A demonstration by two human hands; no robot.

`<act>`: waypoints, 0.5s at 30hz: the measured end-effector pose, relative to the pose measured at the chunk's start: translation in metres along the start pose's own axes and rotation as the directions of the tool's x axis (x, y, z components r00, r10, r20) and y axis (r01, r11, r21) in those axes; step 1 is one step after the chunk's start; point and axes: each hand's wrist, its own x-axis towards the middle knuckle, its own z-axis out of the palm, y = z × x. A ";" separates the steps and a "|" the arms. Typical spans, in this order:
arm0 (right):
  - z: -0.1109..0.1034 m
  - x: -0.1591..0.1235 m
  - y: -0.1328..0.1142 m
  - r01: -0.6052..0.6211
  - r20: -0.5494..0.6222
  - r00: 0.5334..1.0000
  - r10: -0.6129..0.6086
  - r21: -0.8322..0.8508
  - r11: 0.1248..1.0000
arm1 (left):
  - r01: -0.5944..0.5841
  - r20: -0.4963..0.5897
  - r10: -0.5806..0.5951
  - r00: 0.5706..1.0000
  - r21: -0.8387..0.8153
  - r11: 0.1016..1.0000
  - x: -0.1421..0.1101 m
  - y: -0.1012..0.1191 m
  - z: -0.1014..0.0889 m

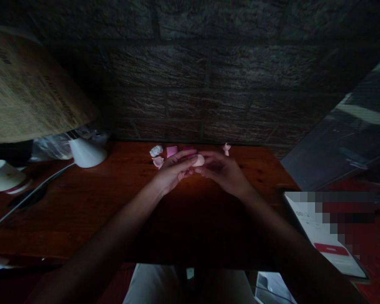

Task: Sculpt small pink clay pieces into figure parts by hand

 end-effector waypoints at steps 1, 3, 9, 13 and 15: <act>0.000 0.000 0.001 0.000 -0.005 1.000 0.000 -0.014 1.000 | 0.019 -0.003 -0.019 1.000 -0.015 1.000 0.000 0.000 0.000; -0.001 0.000 0.002 0.002 -0.026 1.000 -0.003 -0.044 0.999 | 0.061 -0.022 -0.062 0.998 -0.050 0.997 0.001 0.001 -0.001; -0.002 0.000 0.002 -0.002 0.015 1.000 0.003 -0.012 1.000 | 0.140 -0.061 -0.145 0.988 -0.078 0.987 0.002 0.002 -0.003; -0.005 0.001 0.001 -0.085 0.019 0.996 0.084 0.074 0.994 | 0.096 -0.054 -0.099 0.994 -0.062 0.993 0.002 0.004 -0.005; -0.006 0.001 0.001 -0.108 -0.011 0.994 0.110 0.103 0.989 | 0.089 -0.053 -0.093 0.994 -0.061 0.994 0.002 0.004 -0.005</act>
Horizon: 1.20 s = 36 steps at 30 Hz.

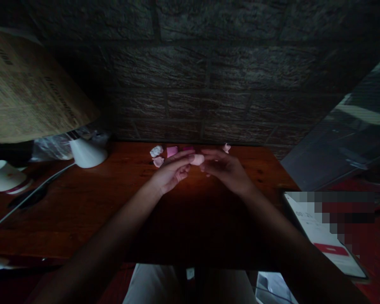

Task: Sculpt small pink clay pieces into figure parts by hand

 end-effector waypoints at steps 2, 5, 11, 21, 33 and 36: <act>-0.001 0.000 0.000 -0.005 -0.033 0.999 0.005 0.002 1.000 | 0.004 0.003 -0.004 1.000 0.002 1.000 0.000 0.000 0.000; 0.000 0.000 0.000 0.003 -0.053 0.999 -0.004 -0.017 1.000 | -0.008 0.009 0.008 1.000 -0.006 1.000 0.001 -0.001 0.001; 0.003 -0.001 0.000 -0.007 -0.033 0.999 0.007 -0.004 1.000 | -0.047 0.028 0.046 0.999 0.047 0.998 -0.002 -0.001 0.003; 0.004 -0.001 0.001 0.070 -0.045 0.996 -0.074 -0.100 0.993 | -0.090 0.008 0.089 0.996 0.093 0.992 0.001 -0.004 0.000; 0.010 -0.002 -0.003 0.095 -0.078 0.992 -0.101 -0.074 0.993 | -0.106 -0.006 0.107 0.994 0.109 0.988 -0.001 -0.003 0.004; 0.009 -0.001 -0.002 0.080 -0.100 0.991 -0.087 -0.080 0.994 | -0.121 -0.024 0.124 0.992 0.085 0.989 0.001 -0.003 0.002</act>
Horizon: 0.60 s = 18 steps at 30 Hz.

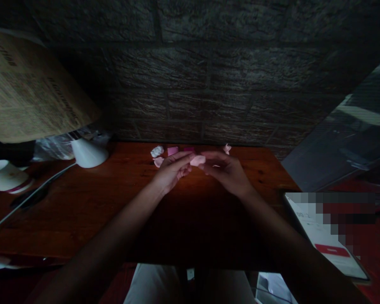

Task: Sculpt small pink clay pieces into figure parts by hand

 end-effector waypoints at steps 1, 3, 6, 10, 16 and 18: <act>0.000 0.000 0.000 -0.005 -0.005 1.000 0.005 -0.003 1.000 | -0.010 -0.001 0.010 1.000 0.003 1.000 0.000 0.000 0.000; 0.000 0.001 0.001 -0.013 -0.007 1.000 0.013 -0.003 1.000 | -0.031 0.001 0.031 1.000 0.018 0.999 0.001 -0.001 0.000; 0.000 0.001 0.000 -0.045 -0.005 0.999 0.045 0.036 0.998 | -0.064 0.014 0.064 0.998 0.051 0.997 0.002 -0.003 0.000; -0.002 0.003 -0.003 -0.158 -0.027 0.986 0.166 0.200 0.967 | -0.204 0.010 0.205 0.979 0.143 0.968 0.003 -0.004 -0.002; -0.008 0.005 -0.005 -0.362 0.017 0.912 0.410 0.503 0.785 | -0.414 0.096 0.404 0.909 0.300 0.859 0.001 -0.006 -0.003; -0.008 0.005 -0.005 -0.400 0.052 0.894 0.445 0.541 0.740 | -0.432 0.152 0.405 0.902 0.334 0.838 0.000 -0.007 -0.002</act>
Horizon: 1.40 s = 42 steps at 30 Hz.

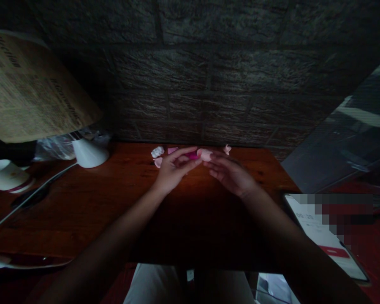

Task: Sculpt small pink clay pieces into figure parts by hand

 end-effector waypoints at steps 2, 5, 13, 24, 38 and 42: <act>0.001 0.000 0.001 -0.029 0.008 1.000 0.029 0.031 0.999 | -0.033 -0.001 0.033 0.999 0.019 0.999 -0.001 0.000 0.000; 0.001 0.000 0.002 -0.067 -0.006 0.998 0.068 0.067 0.996 | -0.085 -0.043 0.087 0.995 0.051 0.995 -0.001 0.000 0.000; 0.001 0.001 0.008 -0.173 0.007 0.985 0.173 0.121 0.977 | -0.221 0.029 0.219 0.975 0.165 0.961 0.000 -0.003 0.000; -0.001 0.001 0.006 -0.192 0.002 0.981 0.193 0.110 0.975 | -0.416 0.175 0.377 0.909 0.395 0.819 0.001 -0.001 -0.009; -0.002 0.001 0.007 -0.153 -0.023 0.988 0.154 0.039 0.987 | -0.187 0.102 0.168 0.981 0.221 0.957 0.002 -0.005 -0.005; -0.002 0.001 0.007 -0.159 -0.032 0.987 0.160 0.037 0.987 | -0.137 0.107 0.118 0.987 0.192 0.972 0.001 -0.005 -0.005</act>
